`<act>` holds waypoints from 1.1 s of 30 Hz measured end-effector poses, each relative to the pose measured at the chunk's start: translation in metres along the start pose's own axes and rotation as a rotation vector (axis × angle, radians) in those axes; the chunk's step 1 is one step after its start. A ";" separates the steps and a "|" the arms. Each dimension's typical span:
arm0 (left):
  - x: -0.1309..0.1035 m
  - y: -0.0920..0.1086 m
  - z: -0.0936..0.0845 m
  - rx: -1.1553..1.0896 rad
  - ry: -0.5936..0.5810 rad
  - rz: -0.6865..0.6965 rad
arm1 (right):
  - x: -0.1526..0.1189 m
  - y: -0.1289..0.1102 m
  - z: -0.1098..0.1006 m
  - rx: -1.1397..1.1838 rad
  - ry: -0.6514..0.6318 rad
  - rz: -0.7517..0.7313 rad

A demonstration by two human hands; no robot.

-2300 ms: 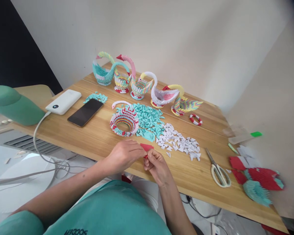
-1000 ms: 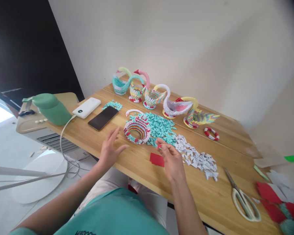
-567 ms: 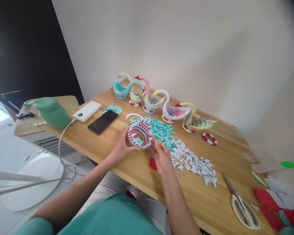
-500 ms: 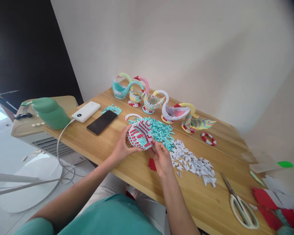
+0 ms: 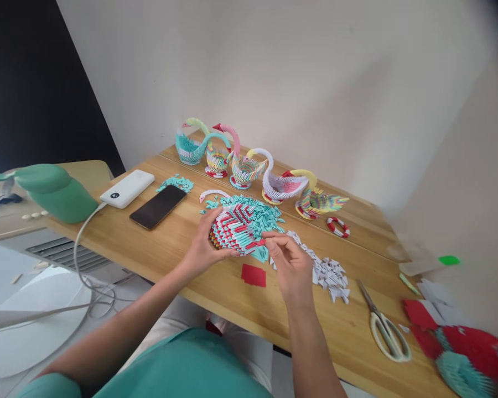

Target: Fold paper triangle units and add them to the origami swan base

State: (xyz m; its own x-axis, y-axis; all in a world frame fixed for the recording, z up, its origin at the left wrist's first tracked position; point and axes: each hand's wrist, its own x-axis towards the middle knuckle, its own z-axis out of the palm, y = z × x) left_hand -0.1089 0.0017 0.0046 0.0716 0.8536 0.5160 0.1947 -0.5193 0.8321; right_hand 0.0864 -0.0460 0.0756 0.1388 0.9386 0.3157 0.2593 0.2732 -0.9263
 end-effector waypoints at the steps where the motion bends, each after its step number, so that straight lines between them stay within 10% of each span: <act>1: 0.000 0.001 0.000 0.010 -0.001 0.015 | 0.000 0.000 0.001 -0.009 -0.008 0.002; 33: 0.000 0.005 -0.004 0.075 -0.079 0.072 | 0.006 -0.001 -0.006 -0.141 -0.251 0.022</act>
State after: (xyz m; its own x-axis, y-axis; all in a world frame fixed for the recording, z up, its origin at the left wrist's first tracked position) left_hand -0.1118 -0.0010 0.0102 0.1640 0.8161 0.5542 0.2589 -0.5777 0.7741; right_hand 0.0928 -0.0417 0.0796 -0.0909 0.9715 0.2191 0.3918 0.2372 -0.8890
